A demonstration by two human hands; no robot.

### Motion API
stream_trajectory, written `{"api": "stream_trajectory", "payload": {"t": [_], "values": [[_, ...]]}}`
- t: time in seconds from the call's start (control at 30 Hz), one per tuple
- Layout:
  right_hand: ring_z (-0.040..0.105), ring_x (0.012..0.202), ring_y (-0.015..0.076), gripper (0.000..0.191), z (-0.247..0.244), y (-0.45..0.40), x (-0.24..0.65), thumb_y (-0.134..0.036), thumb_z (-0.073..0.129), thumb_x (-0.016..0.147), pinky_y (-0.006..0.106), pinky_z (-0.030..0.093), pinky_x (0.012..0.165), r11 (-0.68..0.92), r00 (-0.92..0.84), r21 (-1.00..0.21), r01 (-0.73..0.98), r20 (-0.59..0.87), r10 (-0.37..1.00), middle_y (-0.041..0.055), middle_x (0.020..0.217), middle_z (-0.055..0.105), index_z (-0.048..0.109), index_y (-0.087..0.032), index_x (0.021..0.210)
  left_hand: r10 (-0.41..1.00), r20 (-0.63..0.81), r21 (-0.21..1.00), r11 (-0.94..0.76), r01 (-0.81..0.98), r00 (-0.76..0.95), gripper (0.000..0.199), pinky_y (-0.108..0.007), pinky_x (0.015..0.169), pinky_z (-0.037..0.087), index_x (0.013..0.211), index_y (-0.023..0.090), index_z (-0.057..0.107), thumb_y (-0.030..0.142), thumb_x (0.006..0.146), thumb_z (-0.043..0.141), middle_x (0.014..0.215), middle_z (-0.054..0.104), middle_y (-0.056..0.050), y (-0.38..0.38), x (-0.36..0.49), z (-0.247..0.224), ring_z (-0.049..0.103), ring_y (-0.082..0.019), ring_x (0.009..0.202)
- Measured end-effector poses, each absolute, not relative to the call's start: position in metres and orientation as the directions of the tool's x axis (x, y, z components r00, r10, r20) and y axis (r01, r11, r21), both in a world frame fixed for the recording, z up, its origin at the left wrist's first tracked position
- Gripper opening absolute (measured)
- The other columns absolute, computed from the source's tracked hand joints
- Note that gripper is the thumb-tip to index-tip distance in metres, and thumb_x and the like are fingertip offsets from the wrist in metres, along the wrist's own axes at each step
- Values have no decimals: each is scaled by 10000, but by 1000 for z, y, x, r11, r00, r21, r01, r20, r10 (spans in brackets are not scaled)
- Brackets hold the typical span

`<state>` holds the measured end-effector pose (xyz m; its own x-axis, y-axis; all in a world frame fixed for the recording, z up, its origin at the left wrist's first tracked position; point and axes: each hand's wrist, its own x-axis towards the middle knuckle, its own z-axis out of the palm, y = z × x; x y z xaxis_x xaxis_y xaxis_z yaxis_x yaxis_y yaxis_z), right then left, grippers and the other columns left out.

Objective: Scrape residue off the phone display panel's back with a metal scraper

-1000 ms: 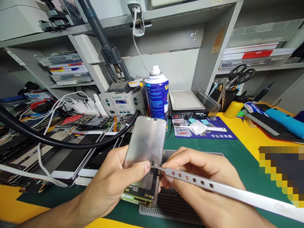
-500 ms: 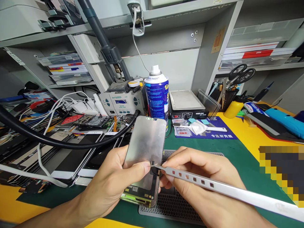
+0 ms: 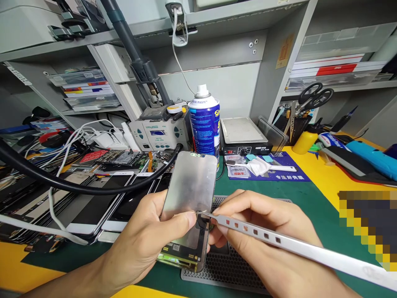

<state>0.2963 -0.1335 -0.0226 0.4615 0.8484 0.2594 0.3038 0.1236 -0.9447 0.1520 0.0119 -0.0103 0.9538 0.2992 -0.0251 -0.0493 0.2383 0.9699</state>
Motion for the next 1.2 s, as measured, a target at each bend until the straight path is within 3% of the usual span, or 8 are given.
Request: {"api": "stream_trajectory", "payload": {"t": [1.03, 1.2], "values": [[713, 673, 215, 99, -21, -133, 293, -358, 723, 822, 252, 612, 620, 110, 483, -973, 202, 197, 853, 46, 776, 725, 753, -264, 830, 313, -37, 968, 246, -44, 949, 222, -296, 672, 445, 896, 126, 724, 108, 888, 503, 750, 634, -51, 10, 151, -8, 529, -155, 686], [714, 656, 214, 89, -17, -134, 294, -354, 738, 814, 244, 609, 607, 145, 564, -973, 179, 222, 796, 45, 736, 727, 743, -272, 850, 358, -130, 965, 259, 36, 925, 121, -279, 662, 463, 907, 136, 683, 222, 885, 601, 770, 593, -31, 11, 150, -12, 567, -156, 690]]}}
